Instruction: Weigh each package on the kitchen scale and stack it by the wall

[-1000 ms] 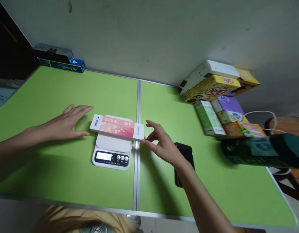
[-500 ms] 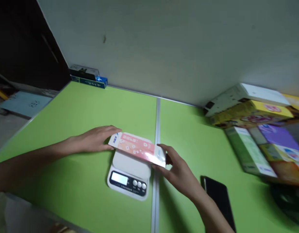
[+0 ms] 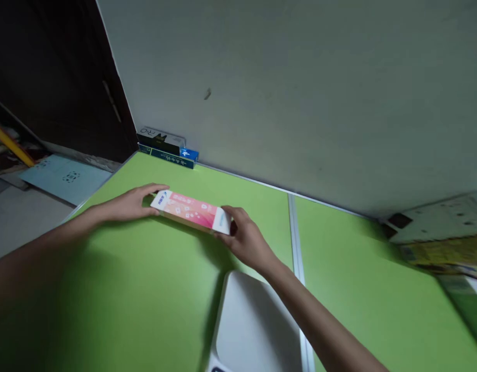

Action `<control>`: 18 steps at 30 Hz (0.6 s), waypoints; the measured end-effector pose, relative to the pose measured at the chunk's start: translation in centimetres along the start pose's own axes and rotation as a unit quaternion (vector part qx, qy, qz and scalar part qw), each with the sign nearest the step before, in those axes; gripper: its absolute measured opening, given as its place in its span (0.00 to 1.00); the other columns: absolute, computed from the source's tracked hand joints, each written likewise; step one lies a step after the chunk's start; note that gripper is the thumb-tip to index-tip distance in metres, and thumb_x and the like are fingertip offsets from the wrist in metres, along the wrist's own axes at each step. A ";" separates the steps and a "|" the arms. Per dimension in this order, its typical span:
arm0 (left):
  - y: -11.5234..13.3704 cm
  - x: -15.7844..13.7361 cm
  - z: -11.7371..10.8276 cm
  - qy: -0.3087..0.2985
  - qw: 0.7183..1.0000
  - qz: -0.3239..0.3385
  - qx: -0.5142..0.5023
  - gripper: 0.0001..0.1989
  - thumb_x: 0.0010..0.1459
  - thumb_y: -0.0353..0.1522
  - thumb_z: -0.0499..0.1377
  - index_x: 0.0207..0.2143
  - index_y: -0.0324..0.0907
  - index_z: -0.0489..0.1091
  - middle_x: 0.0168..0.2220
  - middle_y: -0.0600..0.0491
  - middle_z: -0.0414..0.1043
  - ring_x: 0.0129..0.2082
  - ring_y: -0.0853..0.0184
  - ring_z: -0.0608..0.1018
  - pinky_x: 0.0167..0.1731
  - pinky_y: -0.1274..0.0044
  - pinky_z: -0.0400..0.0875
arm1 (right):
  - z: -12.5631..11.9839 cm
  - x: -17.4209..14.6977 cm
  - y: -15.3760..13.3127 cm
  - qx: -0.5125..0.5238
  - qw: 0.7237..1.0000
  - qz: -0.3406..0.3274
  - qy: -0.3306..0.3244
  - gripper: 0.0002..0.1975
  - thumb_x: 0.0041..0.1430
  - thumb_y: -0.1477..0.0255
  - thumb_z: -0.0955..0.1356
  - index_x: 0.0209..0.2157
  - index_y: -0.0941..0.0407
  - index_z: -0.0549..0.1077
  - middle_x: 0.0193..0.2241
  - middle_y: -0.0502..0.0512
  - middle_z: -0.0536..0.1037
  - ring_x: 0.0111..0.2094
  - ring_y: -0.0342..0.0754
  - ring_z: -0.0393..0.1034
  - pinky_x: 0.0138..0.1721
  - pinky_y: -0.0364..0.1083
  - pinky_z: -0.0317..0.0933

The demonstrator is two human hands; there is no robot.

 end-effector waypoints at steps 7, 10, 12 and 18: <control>-9.2 6.0 -6.0 0.048 0.997 -0.033 0.048 0.36 0.43 0.32 0.60 0.58 0.41 0.63 0.59 0.46 0.67 0.57 0.56 0.70 0.58 0.66 0.62 | 6.4 12.7 -1.0 -0.019 1.000 0.004 -0.015 0.29 0.50 0.71 0.71 0.55 0.58 0.65 0.47 0.64 0.71 0.38 0.53 0.71 0.41 0.53 0.69; -11.7 7.2 -7.3 0.081 0.996 -0.042 0.025 0.39 0.40 0.31 0.60 0.59 0.41 0.62 0.61 0.45 0.65 0.60 0.53 0.67 0.61 0.63 0.58 | 7.2 15.1 -1.4 -0.050 0.998 -0.019 -0.011 0.31 0.51 0.67 0.71 0.56 0.60 0.65 0.49 0.67 0.70 0.47 0.60 0.69 0.49 0.58 0.65; -12.8 8.2 -8.0 0.124 0.991 -0.058 -0.009 0.45 0.38 0.29 0.60 0.63 0.41 0.57 0.66 0.43 0.57 0.65 0.50 0.60 0.63 0.62 0.53 | 6.8 16.2 -1.7 -0.073 0.996 -0.050 0.024 0.31 0.53 0.61 0.69 0.56 0.60 0.66 0.51 0.69 0.69 0.53 0.65 0.63 0.55 0.62 0.59; -14.0 14.8 -9.9 0.358 0.908 -0.081 -0.203 0.26 0.49 0.28 0.55 0.52 0.38 0.68 0.58 0.45 0.68 0.63 0.52 0.63 0.63 0.63 0.54 | 6.7 22.8 -3.3 -0.059 0.990 -0.029 0.123 0.29 0.51 0.68 0.65 0.55 0.60 0.66 0.51 0.66 0.70 0.57 0.69 0.54 0.59 0.68 0.49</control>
Point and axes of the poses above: each hand's wrist, its own x-axis towards the middle knuckle, its own z-axis out of the palm, y = z × x, the point moved 1 cm from there along x, towards the middle knuckle
